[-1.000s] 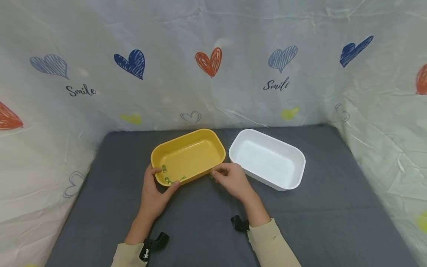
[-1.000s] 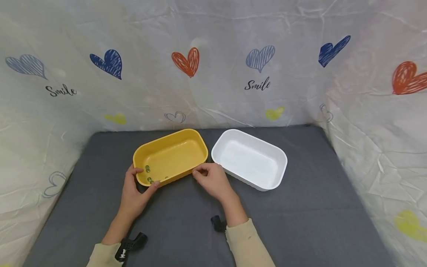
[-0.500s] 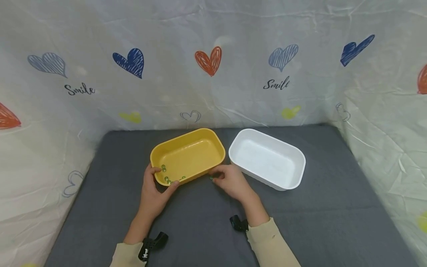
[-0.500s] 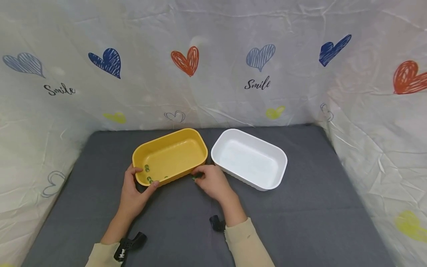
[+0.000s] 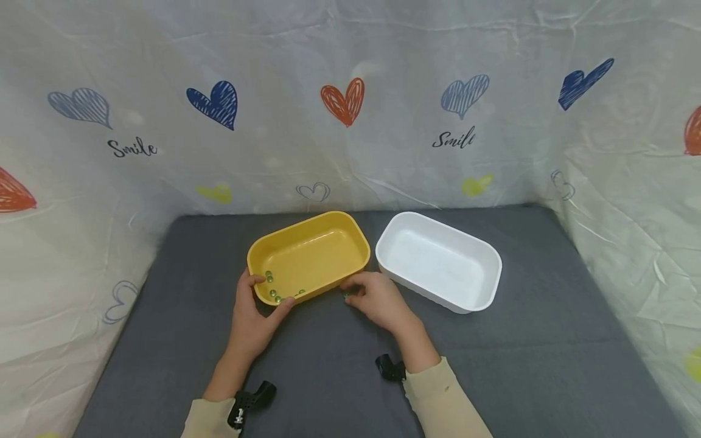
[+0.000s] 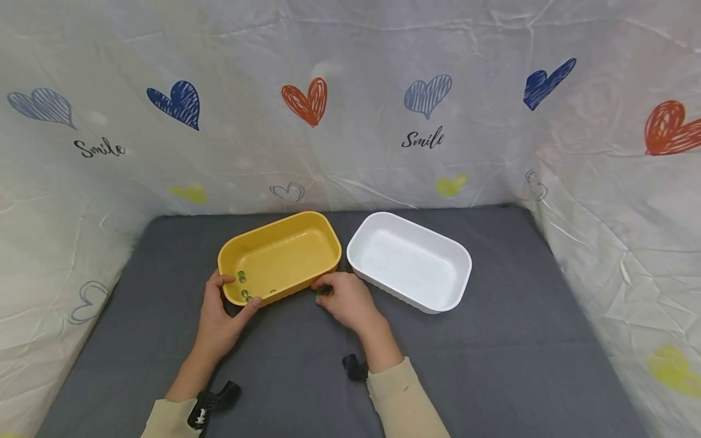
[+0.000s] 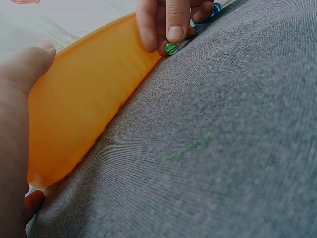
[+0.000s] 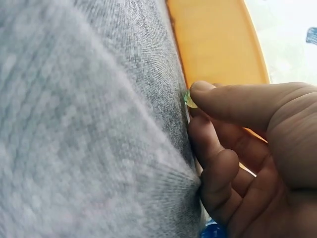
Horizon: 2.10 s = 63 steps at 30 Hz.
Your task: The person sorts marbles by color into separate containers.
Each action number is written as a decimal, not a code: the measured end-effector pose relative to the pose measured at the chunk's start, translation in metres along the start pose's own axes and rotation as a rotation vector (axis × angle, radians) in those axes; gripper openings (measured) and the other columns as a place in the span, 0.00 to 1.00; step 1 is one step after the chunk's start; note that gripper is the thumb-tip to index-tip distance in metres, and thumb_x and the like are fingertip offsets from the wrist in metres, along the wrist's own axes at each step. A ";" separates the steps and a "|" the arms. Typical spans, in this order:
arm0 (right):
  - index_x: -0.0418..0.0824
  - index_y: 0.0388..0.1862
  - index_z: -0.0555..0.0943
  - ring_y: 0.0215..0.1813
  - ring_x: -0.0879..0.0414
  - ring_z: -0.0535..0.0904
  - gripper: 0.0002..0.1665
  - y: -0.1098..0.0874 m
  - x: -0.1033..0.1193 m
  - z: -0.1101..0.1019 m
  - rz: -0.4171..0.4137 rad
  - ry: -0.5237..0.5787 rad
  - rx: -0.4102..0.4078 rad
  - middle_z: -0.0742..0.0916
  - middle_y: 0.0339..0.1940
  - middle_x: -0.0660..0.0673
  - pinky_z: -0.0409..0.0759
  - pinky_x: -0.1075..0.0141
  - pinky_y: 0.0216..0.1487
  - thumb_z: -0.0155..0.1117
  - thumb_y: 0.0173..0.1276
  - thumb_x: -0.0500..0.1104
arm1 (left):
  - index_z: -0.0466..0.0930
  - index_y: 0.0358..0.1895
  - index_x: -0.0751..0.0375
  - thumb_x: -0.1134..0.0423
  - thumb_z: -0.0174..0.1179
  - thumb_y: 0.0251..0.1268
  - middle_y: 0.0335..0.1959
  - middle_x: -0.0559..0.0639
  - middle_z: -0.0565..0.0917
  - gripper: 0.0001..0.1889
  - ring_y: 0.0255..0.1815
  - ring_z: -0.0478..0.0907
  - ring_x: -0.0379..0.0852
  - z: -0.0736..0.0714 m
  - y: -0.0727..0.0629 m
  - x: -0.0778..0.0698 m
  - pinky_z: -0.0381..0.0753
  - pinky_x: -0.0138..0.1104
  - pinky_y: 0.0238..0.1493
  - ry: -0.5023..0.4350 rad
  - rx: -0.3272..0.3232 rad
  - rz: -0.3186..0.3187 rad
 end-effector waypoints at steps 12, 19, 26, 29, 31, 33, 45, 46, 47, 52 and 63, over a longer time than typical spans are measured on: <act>0.45 0.51 0.92 0.39 0.60 0.82 0.11 0.000 0.002 -0.001 -0.005 -0.007 -0.001 0.92 0.46 0.53 0.83 0.60 0.42 0.78 0.72 0.37 | 0.63 0.71 0.65 0.57 0.79 0.67 0.90 0.56 0.48 0.40 0.88 0.53 0.58 0.001 0.000 -0.001 0.57 0.31 0.78 -0.008 -0.004 -0.003; 0.46 0.50 0.92 0.38 0.60 0.82 0.10 0.000 0.003 -0.001 -0.004 -0.025 0.006 0.91 0.43 0.55 0.83 0.60 0.41 0.78 0.72 0.38 | 0.63 0.71 0.65 0.57 0.79 0.68 0.91 0.57 0.47 0.39 0.88 0.52 0.58 0.001 0.000 -0.001 0.58 0.35 0.79 -0.008 -0.001 -0.009; 0.47 0.49 0.92 0.37 0.59 0.81 0.09 -0.002 0.008 -0.002 -0.017 -0.035 0.026 0.89 0.40 0.56 0.82 0.60 0.39 0.77 0.72 0.38 | 0.63 0.71 0.64 0.57 0.79 0.67 0.90 0.56 0.47 0.40 0.88 0.52 0.57 0.000 0.000 -0.002 0.58 0.44 0.80 -0.007 -0.001 -0.009; 0.47 0.50 0.92 0.37 0.59 0.81 0.09 -0.002 0.009 -0.002 -0.026 -0.031 0.039 0.89 0.40 0.56 0.82 0.60 0.39 0.77 0.72 0.38 | 0.63 0.71 0.64 0.57 0.80 0.67 0.90 0.57 0.47 0.40 0.88 0.52 0.58 0.001 0.000 -0.002 0.58 0.41 0.80 -0.009 0.000 0.000; 0.48 0.50 0.92 0.37 0.59 0.82 0.10 -0.003 0.010 -0.002 -0.032 -0.030 0.053 0.89 0.41 0.57 0.82 0.60 0.40 0.77 0.72 0.38 | 0.63 0.71 0.65 0.57 0.80 0.67 0.90 0.57 0.47 0.40 0.88 0.51 0.58 0.000 0.000 -0.002 0.58 0.41 0.80 -0.012 -0.001 0.003; 0.48 0.50 0.92 0.38 0.60 0.82 0.10 -0.003 0.012 -0.002 -0.039 -0.026 0.069 0.89 0.41 0.57 0.83 0.60 0.41 0.77 0.73 0.38 | 0.63 0.71 0.65 0.58 0.80 0.67 0.90 0.58 0.47 0.40 0.88 0.51 0.59 0.000 0.000 -0.001 0.58 0.41 0.81 -0.011 -0.002 0.003; 0.45 0.52 0.92 0.37 0.59 0.83 0.11 -0.008 0.022 -0.010 -0.080 0.010 0.129 0.89 0.40 0.58 0.83 0.60 0.40 0.76 0.73 0.38 | 0.63 0.71 0.67 0.58 0.78 0.68 0.90 0.58 0.47 0.38 0.88 0.53 0.61 -0.001 -0.002 0.001 0.57 0.29 0.77 -0.007 -0.011 0.017; 0.45 0.52 0.92 0.37 0.58 0.83 0.11 -0.009 0.023 -0.011 -0.080 0.015 0.129 0.89 0.40 0.58 0.83 0.60 0.40 0.76 0.73 0.38 | 0.63 0.71 0.67 0.58 0.78 0.68 0.90 0.58 0.47 0.38 0.88 0.53 0.62 -0.001 -0.002 0.001 0.57 0.30 0.78 -0.006 -0.011 0.016; 0.45 0.52 0.92 0.37 0.58 0.83 0.11 -0.009 0.024 -0.013 -0.080 0.020 0.127 0.89 0.40 0.58 0.83 0.60 0.40 0.76 0.73 0.39 | 0.63 0.71 0.67 0.58 0.78 0.68 0.90 0.58 0.47 0.38 0.88 0.53 0.61 -0.001 -0.002 0.001 0.57 0.31 0.78 -0.006 -0.010 0.013; 0.44 0.53 0.92 0.37 0.58 0.84 0.11 -0.011 0.029 -0.019 -0.092 0.079 0.121 0.90 0.38 0.59 0.83 0.59 0.40 0.77 0.73 0.41 | 0.64 0.71 0.67 0.58 0.78 0.69 0.90 0.59 0.47 0.38 0.88 0.52 0.62 -0.001 -0.001 0.001 0.58 0.36 0.79 -0.010 -0.006 0.010; 0.38 0.56 0.90 0.38 0.52 0.85 0.15 -0.009 0.029 -0.039 -0.112 0.320 -0.033 0.91 0.42 0.51 0.84 0.61 0.41 0.77 0.74 0.41 | 0.64 0.70 0.67 0.58 0.78 0.68 0.90 0.59 0.48 0.38 0.88 0.52 0.62 0.000 0.000 -0.001 0.58 0.41 0.80 -0.009 -0.004 0.012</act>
Point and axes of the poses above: each hand's wrist, its own y-axis towards the middle knuckle, its own z-axis out of the palm, x = y × z, the point moved 10 cm from there along y, towards the middle knuckle
